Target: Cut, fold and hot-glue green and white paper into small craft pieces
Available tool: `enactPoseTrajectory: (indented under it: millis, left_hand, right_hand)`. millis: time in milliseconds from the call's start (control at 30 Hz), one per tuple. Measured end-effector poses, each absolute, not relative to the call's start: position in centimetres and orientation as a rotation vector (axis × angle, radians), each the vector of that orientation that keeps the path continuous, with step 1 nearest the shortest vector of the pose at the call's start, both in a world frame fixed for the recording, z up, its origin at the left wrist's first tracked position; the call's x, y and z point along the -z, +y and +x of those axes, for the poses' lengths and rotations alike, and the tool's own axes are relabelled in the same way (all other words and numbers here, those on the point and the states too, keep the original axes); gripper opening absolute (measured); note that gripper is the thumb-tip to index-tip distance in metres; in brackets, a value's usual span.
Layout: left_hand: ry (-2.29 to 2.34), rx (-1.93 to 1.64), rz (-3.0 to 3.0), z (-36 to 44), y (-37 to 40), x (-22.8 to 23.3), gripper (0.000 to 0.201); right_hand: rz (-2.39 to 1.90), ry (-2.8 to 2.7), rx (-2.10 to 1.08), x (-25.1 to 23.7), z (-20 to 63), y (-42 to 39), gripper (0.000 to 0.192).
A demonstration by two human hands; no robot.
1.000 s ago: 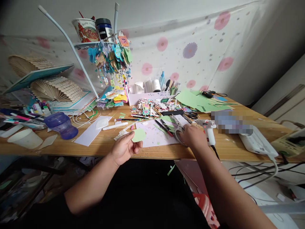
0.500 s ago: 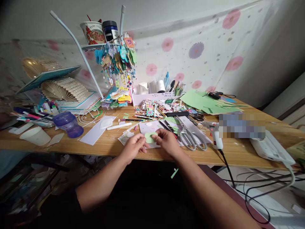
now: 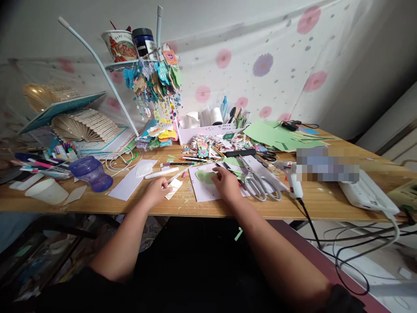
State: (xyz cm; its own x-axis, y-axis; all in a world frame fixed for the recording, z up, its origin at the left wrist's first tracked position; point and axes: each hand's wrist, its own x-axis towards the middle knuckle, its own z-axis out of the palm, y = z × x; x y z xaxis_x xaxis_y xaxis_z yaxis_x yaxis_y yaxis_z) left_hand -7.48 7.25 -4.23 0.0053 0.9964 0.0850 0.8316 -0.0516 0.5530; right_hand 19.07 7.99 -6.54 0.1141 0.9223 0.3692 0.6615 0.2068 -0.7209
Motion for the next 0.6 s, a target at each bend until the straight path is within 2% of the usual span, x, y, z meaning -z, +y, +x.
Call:
enactPoseTrajectory:
  millis: [67,167,267,333,467,533,600]
  left_hand:
    - [1.693,-0.893,1.759,-7.0,7.1,4.1,0.024]
    - [1.307,-1.156,1.484,-5.2,6.5,3.8,0.027]
    - [1.122,-1.226,1.488,-2.4,6.4,3.6,0.038]
    - [1.084,-1.214,1.602,-0.6,6.8,3.7,0.049]
    - [1.047,-1.184,1.689,1.5,8.2,4.3,0.061]
    - [1.069,-1.304,1.605,1.8,8.7,4.7,0.053]
    - [1.138,-1.466,1.451,1.7,8.8,4.9,0.033]
  right_hand:
    - [-1.395,-1.437,-0.515,6.7,19.3,8.0,0.019]
    - [-1.063,-1.226,-0.863,6.4,19.2,7.7,0.024]
    - [-0.764,-1.151,-1.134,5.7,18.8,7.0,0.025]
    - [-0.694,-1.186,-1.205,5.5,18.7,6.8,0.022]
    - [-0.834,-1.227,-1.109,6.1,18.8,7.4,0.022]
    - [-0.917,-1.224,-0.932,6.4,19.1,7.7,0.022]
    - [-0.953,-1.282,-0.631,6.4,19.3,7.7,0.018]
